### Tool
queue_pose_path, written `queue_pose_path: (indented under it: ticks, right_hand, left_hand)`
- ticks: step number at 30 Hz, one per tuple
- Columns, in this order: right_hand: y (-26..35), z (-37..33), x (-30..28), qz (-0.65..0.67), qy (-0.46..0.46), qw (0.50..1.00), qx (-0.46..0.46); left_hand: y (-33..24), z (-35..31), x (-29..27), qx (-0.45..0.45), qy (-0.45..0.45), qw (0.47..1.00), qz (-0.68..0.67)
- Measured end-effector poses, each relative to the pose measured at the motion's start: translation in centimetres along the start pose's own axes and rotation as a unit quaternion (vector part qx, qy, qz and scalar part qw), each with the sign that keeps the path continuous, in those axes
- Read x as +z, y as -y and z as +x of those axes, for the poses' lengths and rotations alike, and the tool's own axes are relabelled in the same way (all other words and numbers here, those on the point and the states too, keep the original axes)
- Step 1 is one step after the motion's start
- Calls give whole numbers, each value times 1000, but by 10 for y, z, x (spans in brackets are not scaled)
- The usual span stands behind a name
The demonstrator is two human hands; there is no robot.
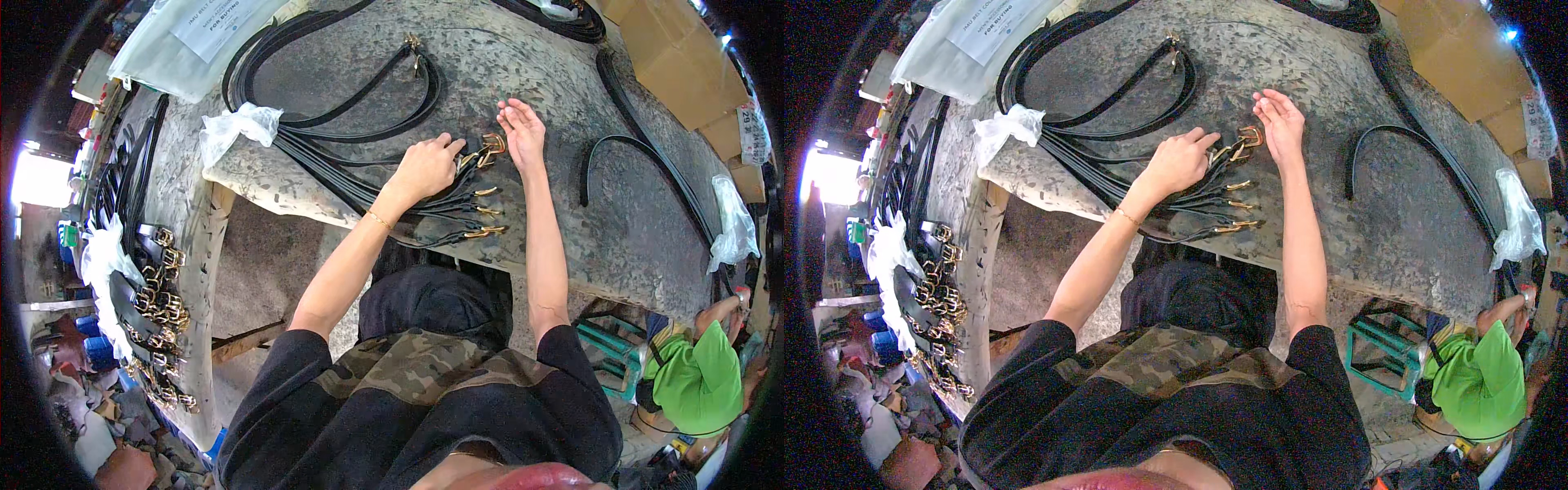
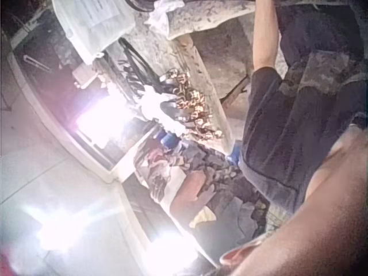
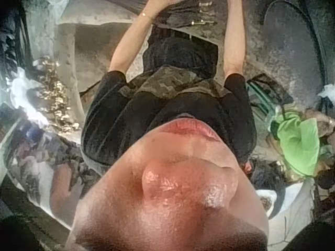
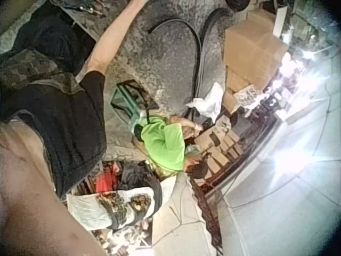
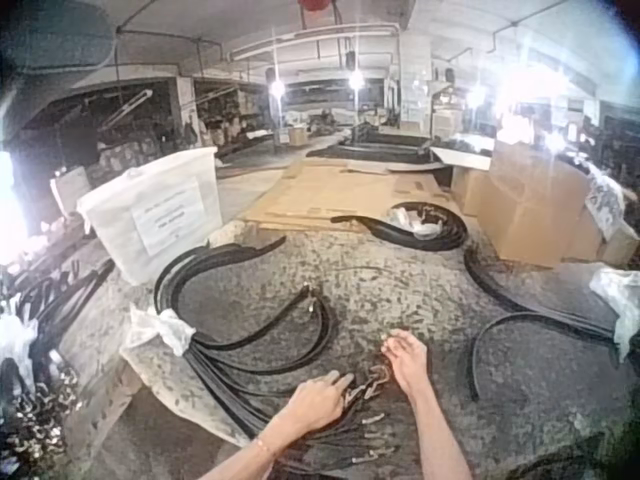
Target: Manually assemble and clean hardware on black leather straps.
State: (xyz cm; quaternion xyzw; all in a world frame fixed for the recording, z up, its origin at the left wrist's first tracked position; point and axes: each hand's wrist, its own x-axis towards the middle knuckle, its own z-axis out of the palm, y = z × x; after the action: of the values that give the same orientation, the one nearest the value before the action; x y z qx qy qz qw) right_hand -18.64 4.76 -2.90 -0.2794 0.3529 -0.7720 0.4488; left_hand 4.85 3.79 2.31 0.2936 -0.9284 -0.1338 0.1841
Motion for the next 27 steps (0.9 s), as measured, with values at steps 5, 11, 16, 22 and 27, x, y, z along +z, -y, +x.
queue_pose_path:
  ticks: [5,11,16,22,27]
  right_hand:
    - [0,-5,-5,12,-29,999,-11]
    - [-3,-11,-9,9,-57,998,-26]
    - [-2,-12,-9,3,-57,998,-26]
    - [0,-12,-4,10,-67,998,-13]
    - [-1,-11,-12,33,-53,998,-18]
  left_hand:
    - [3,-3,1,19,-27,999,-17]
    - [9,-13,-2,43,-36,995,-85]
    - [6,-10,-10,8,3,994,-112]
    - [11,1,-1,-64,-32,989,-128]
    - [7,17,-9,-10,9,1000,-1]
